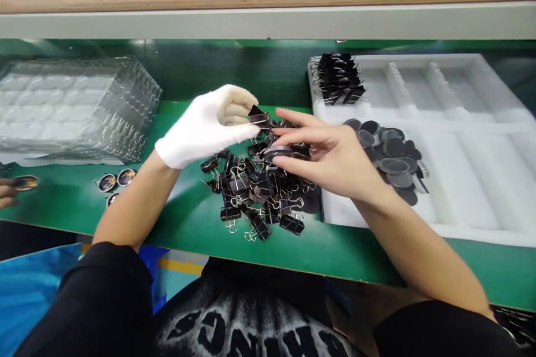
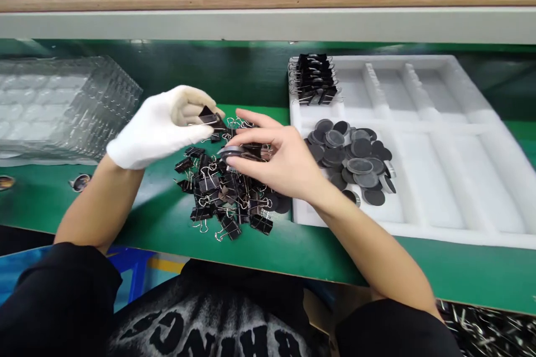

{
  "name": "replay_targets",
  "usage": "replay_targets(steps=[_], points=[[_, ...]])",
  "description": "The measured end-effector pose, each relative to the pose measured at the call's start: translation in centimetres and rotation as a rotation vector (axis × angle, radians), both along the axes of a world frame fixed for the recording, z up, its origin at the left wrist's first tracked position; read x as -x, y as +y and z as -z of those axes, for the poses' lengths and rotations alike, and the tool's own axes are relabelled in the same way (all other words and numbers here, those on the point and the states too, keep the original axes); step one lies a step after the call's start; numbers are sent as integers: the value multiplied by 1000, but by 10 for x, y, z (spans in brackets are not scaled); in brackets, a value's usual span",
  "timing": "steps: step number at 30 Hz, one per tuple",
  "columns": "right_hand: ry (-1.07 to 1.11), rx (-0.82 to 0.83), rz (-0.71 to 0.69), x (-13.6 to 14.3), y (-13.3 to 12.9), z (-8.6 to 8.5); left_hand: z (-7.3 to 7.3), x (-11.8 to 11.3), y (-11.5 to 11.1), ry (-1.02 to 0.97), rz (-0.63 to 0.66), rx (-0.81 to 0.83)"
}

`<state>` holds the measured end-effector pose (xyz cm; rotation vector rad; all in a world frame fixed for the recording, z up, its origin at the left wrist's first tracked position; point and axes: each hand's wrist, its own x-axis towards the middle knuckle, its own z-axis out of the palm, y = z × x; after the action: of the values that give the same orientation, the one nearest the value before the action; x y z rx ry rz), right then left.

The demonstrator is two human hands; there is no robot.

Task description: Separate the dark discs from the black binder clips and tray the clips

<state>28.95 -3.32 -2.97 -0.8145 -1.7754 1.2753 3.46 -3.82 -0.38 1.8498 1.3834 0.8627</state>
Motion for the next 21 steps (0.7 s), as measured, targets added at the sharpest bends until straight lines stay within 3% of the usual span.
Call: replay_targets(steps=[3,11,17,21], points=[[1,-118,28,1,-5,1,6,-18,-9,-42,13,11],[35,-73,43,-4,-1,-5,-2,-24,-15,224,40,-58],[1,63,-64,-9,5,-2,5,-29,-17,100,21,-196],[-10,14,4,-26,17,-14,4,-27,-17,75,-19,-114]])
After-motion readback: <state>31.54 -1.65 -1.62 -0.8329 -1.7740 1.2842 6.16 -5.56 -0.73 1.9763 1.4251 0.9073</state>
